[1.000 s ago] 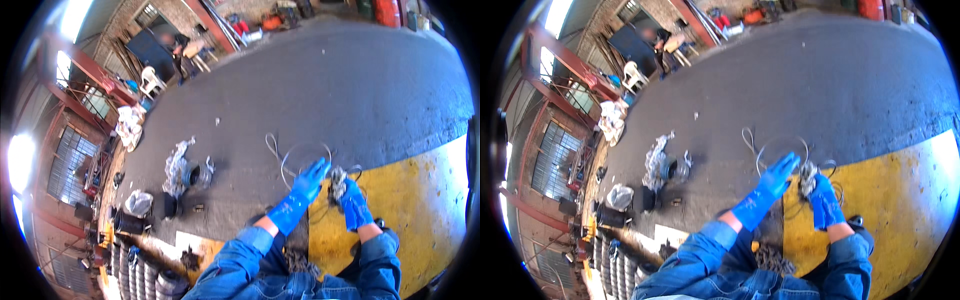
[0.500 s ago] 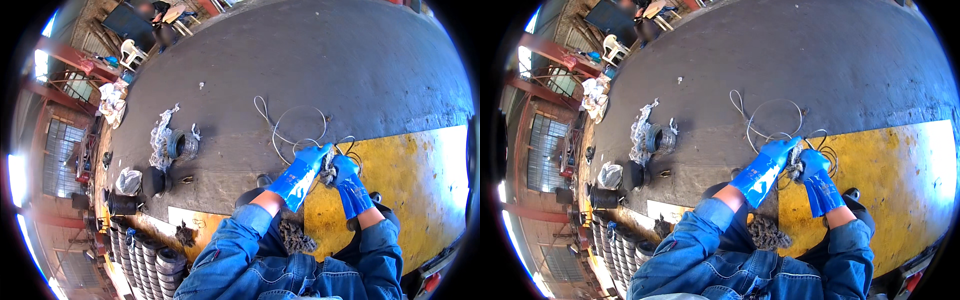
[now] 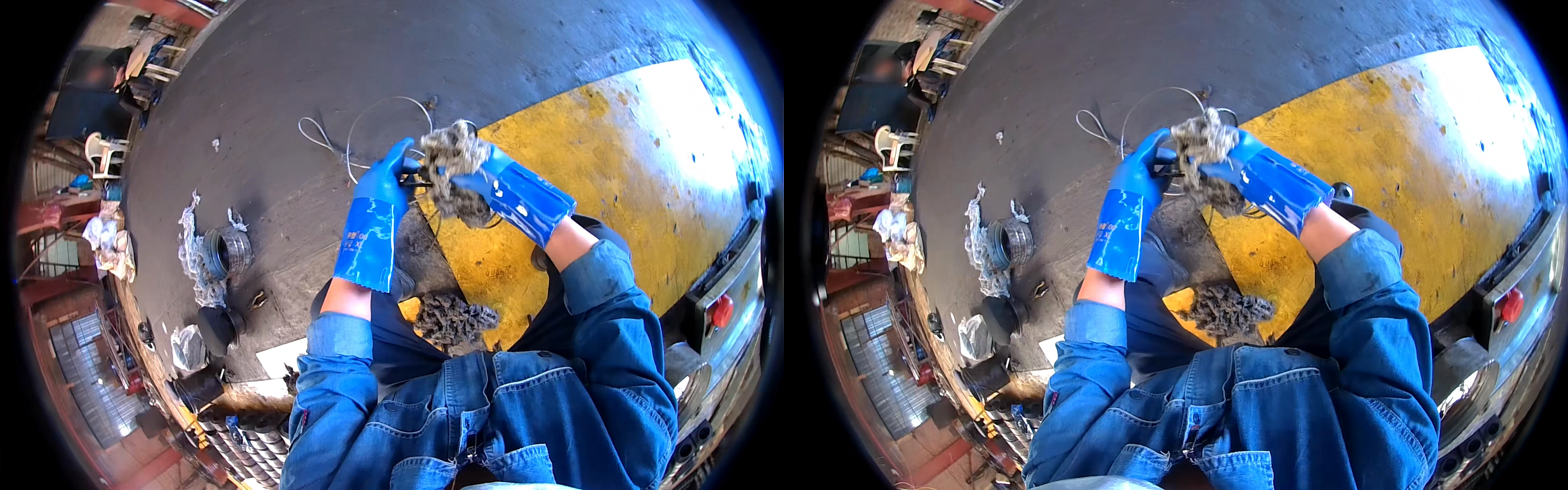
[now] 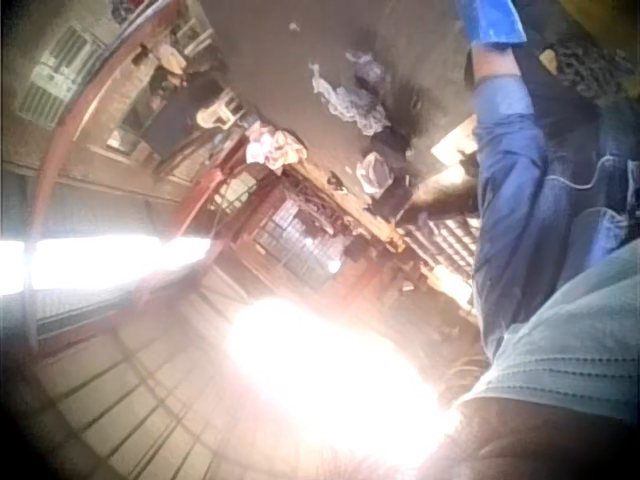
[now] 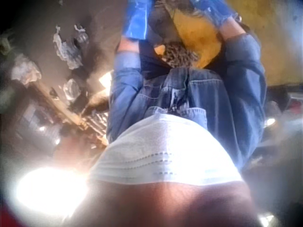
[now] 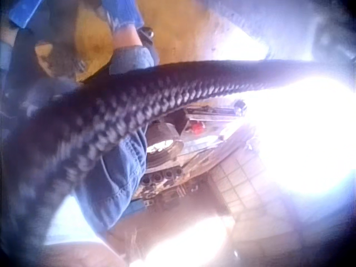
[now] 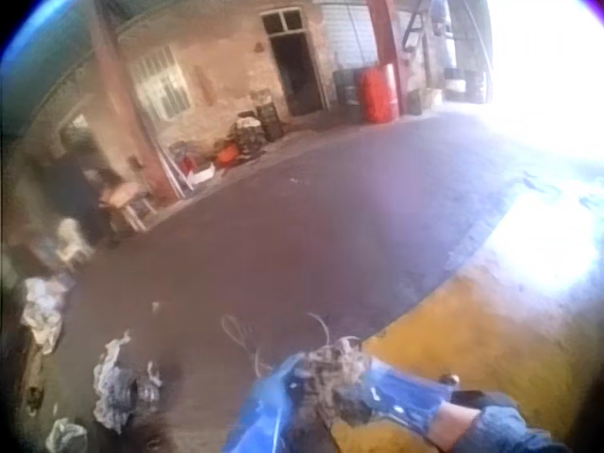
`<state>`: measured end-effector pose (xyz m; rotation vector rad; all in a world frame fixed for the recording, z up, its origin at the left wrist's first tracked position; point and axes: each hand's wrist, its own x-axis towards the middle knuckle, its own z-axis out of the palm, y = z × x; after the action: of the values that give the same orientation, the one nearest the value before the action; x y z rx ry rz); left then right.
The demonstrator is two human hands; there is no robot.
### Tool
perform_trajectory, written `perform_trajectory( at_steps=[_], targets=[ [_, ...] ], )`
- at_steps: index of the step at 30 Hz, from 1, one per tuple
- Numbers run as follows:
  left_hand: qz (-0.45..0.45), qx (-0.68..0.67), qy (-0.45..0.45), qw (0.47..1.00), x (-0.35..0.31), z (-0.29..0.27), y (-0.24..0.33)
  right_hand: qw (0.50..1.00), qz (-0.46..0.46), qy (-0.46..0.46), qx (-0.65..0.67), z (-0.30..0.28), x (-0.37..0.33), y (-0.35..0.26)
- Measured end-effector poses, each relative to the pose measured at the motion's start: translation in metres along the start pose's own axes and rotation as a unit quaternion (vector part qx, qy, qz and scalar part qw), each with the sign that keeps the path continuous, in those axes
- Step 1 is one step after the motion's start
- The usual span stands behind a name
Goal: The person sits on the floor of a workshop and uses a rag to wipe and clean a coiled metal wire. They manipulate the wire with gloved hands, rubbing the rag along its length to remove dirt or residue.
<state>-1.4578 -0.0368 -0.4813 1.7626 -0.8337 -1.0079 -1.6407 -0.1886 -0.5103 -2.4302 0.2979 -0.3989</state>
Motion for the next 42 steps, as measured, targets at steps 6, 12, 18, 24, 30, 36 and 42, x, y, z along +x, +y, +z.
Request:
perform_trajectory(
  at_steps=[6, 12, 18, 24, 30, 36, 42],
  targets=[
    [-0.072, 0.108, -0.01, 0.991, -0.011, -0.026, 0.0, 0.512, 0.284, 0.352, 0.73, -0.084, -0.014, 0.029],
    [-0.032, 0.221, -0.004, 0.975, -0.031, -0.019, 0.02, 0.576, 0.289, 0.354, 0.677, -0.088, -0.004, 0.01],
    [-0.043, 0.412, -0.01, 0.91, -0.035, -0.023, 0.027, 0.826, 0.247, 0.238, 0.447, -0.046, 0.01, 0.047],
    [-0.035, 0.401, -0.015, 0.915, -0.037, -0.017, 0.045, 0.917, 0.25, 0.075, 0.3, -0.001, -0.004, 0.048],
    [-0.065, 0.255, -0.019, 0.965, -0.038, -0.019, 0.051, 0.949, 0.224, -0.088, 0.205, 0.031, -0.017, 0.018],
    [0.003, 0.079, 0.022, 0.997, -0.039, -0.02, 0.057, 0.868, 0.196, -0.139, 0.434, 0.013, -0.006, -0.033],
    [0.005, -0.019, 0.092, 0.996, -0.031, -0.021, 0.052, 0.912, 0.13, -0.193, 0.337, 0.064, -0.013, -0.013]
  ],
)
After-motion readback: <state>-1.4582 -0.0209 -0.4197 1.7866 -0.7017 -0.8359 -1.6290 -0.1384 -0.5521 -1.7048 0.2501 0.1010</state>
